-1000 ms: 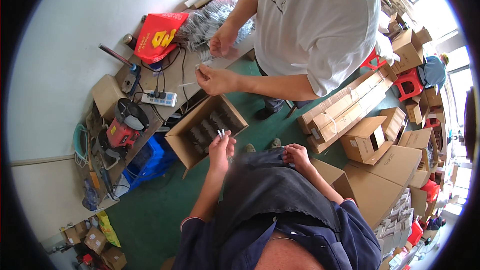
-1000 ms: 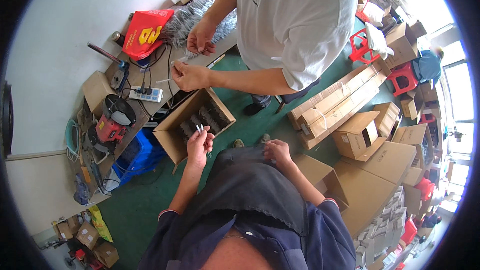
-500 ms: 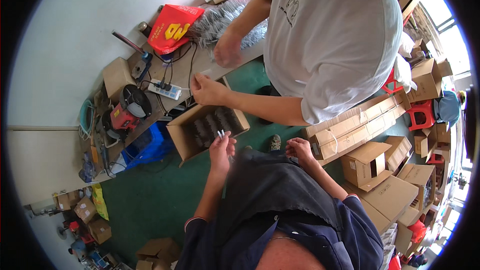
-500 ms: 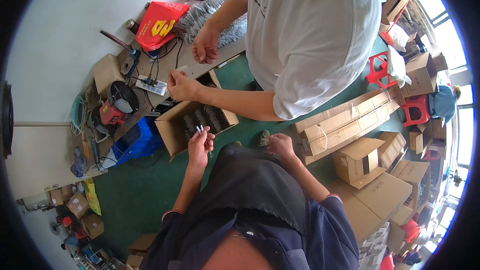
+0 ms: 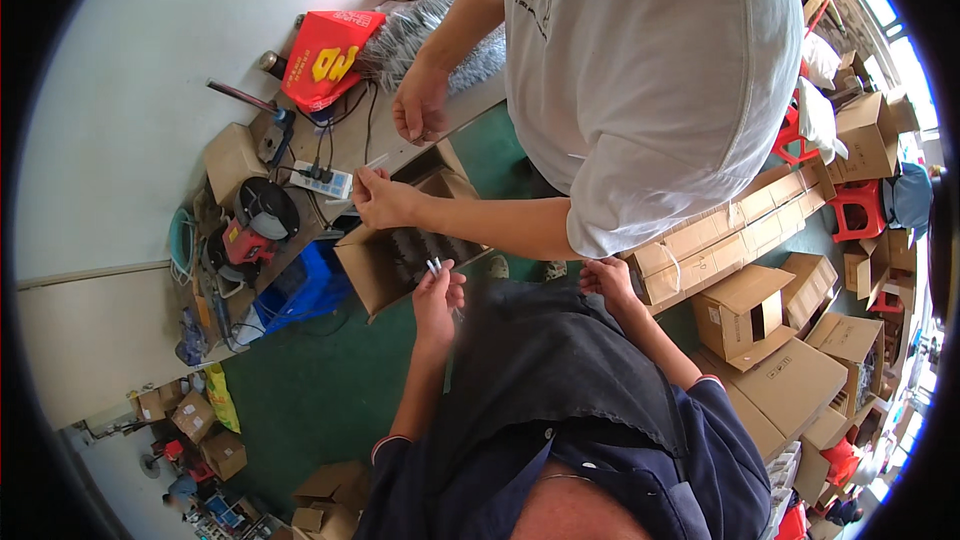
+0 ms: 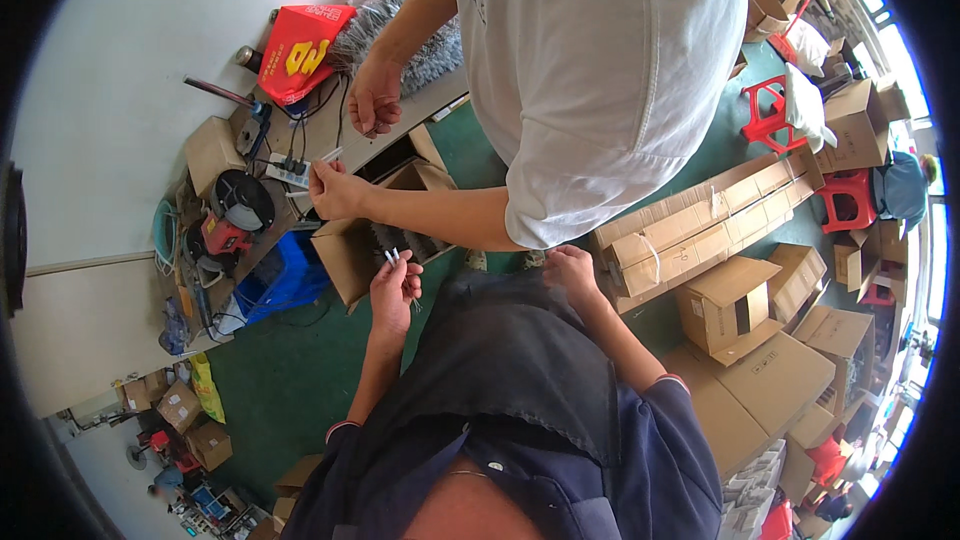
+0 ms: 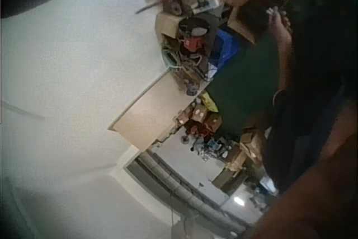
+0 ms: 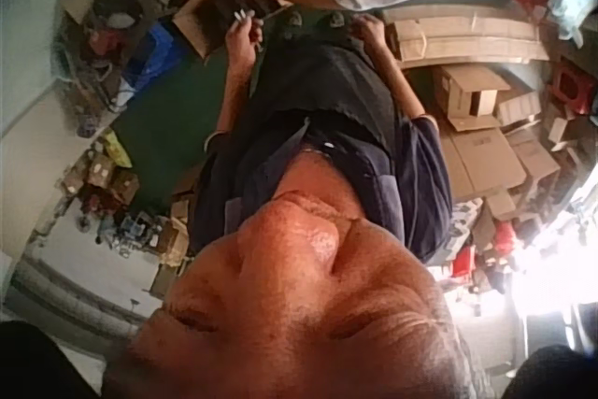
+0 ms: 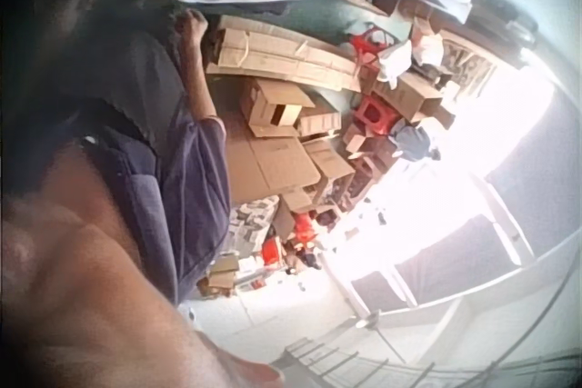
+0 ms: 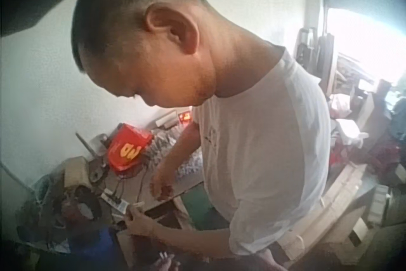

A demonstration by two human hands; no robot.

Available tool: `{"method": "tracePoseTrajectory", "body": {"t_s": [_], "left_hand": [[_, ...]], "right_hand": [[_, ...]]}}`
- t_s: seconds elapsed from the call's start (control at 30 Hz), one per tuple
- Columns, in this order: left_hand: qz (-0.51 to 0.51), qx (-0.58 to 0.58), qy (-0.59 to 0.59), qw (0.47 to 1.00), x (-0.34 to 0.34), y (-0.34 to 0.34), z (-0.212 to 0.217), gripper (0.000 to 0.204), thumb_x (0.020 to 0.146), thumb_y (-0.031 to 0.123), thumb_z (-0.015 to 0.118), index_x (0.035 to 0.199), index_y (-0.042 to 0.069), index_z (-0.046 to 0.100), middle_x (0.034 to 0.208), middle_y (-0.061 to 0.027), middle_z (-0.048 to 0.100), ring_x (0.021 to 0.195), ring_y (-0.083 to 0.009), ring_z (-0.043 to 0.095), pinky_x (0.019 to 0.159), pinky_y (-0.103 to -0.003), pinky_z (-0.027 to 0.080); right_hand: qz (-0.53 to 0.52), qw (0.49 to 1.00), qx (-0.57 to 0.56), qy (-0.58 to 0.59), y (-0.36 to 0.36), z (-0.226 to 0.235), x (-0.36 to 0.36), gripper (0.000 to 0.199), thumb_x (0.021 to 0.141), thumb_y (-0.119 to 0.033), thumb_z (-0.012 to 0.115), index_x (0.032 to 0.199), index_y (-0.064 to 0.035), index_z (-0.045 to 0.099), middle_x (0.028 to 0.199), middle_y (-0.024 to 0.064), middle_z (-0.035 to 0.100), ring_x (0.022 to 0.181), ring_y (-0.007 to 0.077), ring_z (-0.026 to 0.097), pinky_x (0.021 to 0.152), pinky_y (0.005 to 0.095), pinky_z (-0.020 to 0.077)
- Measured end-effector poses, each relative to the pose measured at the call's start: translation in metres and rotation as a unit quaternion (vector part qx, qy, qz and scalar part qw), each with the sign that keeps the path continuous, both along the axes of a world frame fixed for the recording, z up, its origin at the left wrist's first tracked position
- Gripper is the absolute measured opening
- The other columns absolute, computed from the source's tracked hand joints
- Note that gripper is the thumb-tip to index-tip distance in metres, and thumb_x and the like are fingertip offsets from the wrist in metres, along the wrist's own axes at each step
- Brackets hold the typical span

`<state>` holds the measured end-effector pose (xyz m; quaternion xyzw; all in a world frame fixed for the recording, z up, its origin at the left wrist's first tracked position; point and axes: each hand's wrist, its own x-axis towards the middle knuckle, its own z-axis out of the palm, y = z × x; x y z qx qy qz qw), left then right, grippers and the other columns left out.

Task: Assembling and packing metal brush-like components in a warehouse setting.

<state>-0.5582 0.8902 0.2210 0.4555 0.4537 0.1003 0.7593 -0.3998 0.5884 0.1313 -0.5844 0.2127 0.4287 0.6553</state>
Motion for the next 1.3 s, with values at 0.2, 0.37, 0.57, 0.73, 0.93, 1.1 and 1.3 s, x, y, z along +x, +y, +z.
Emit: {"method": "tracePoseTrajectory", "body": {"t_s": [0.2, 0.37, 0.57, 0.73, 0.93, 1.1, 1.3], "left_hand": [[-0.014, -0.001, -0.008, 1.0, 0.002, 0.009, 0.004, 0.028, 0.104, 0.019, 0.056, 0.123, -0.001, 0.061, 0.088, -0.0065, 0.068, 0.064, -0.0089, 0.058, 0.053, -0.024, 0.047], [-0.016, 0.005, 0.002, 1.0, -0.007, 0.017, 0.002, 0.028, 0.104, 0.018, 0.056, 0.124, -0.002, 0.061, 0.088, -0.0066, 0.068, 0.065, -0.0088, 0.058, 0.053, -0.024, 0.048], [-0.004, -0.005, 0.008, 1.0, -0.02, 0.023, 0.0, 0.028, 0.104, 0.017, 0.055, 0.124, -0.001, 0.06, 0.088, -0.0066, 0.068, 0.065, -0.0089, 0.058, 0.053, -0.024, 0.048], [0.001, -0.01, 0.007, 1.0, -0.026, 0.025, 0.0, 0.028, 0.104, 0.017, 0.055, 0.124, -0.002, 0.06, 0.087, -0.0069, 0.067, 0.065, -0.0093, 0.058, 0.053, -0.024, 0.048], [0.008, -0.014, 0.009, 1.0, -0.033, 0.026, -0.002, 0.028, 0.104, 0.017, 0.056, 0.123, -0.002, 0.061, 0.087, -0.0072, 0.067, 0.065, -0.0095, 0.058, 0.053, -0.024, 0.048], [0.008, -0.016, 0.016, 1.0, -0.038, 0.026, -0.002, 0.029, 0.104, 0.017, 0.055, 0.126, -0.002, 0.06, 0.088, -0.0067, 0.067, 0.063, -0.0082, 0.056, 0.054, -0.025, 0.046], [0.008, -0.023, 0.026, 0.999, -0.042, 0.026, -0.002, 0.027, 0.103, 0.017, 0.056, 0.123, -0.001, 0.061, 0.087, -0.0069, 0.068, 0.065, -0.0094, 0.059, 0.053, -0.025, 0.048]], "right_hand": [[0.004, 1.0, 0.002, 0.008, 0.004, -0.001, -0.013, 0.018, 0.096, -0.018, 0.063, 0.101, -0.0008, 0.064, 0.082, 0.008, 0.066, 0.063, 0.0188, 0.065, 0.057, 0.0323, 0.0574], [0.008, 1.0, 0.004, 0.02, 0.013, 0.0, -0.017, 0.017, 0.096, -0.018, 0.063, 0.1, -0.0009, 0.064, 0.081, 0.0084, 0.065, 0.063, 0.0185, 0.065, 0.057, 0.032, 0.0574], [0.006, 1.0, -0.004, 0.011, 0.023, 0.003, -0.022, 0.016, 0.097, -0.016, 0.062, 0.099, -0.0009, 0.064, 0.081, 0.0088, 0.065, 0.063, 0.0184, 0.065, 0.057, 0.0322, 0.0573], [-0.01, 1.0, -0.001, 0.005, 0.025, -0.001, -0.029, 0.014, 0.094, -0.012, 0.062, 0.098, 0.0016, 0.064, 0.079, 0.0099, 0.065, 0.06, 0.0192, 0.064, 0.054, 0.0328, 0.0561], [-0.009, 1.0, -0.017, 0.01, 0.028, 0.005, -0.036, 0.013, 0.094, -0.011, 0.062, 0.096, 0.0015, 0.064, 0.079, 0.0106, 0.066, 0.06, 0.0195, 0.064, 0.054, 0.0334, 0.0562], [-0.014, 1.0, -0.011, 0.013, 0.027, 0.005, -0.042, 0.014, 0.093, -0.011, 0.062, 0.095, 0.0018, 0.064, 0.079, 0.0108, 0.066, 0.06, 0.0199, 0.064, 0.054, 0.0335, 0.0559], [-0.015, 1.0, -0.01, 0.016, 0.025, 0.004, -0.049, 0.015, 0.093, -0.011, 0.062, 0.097, 0.0028, 0.064, 0.079, 0.0113, 0.065, 0.061, 0.0207, 0.065, 0.054, 0.0334, 0.056]]}}
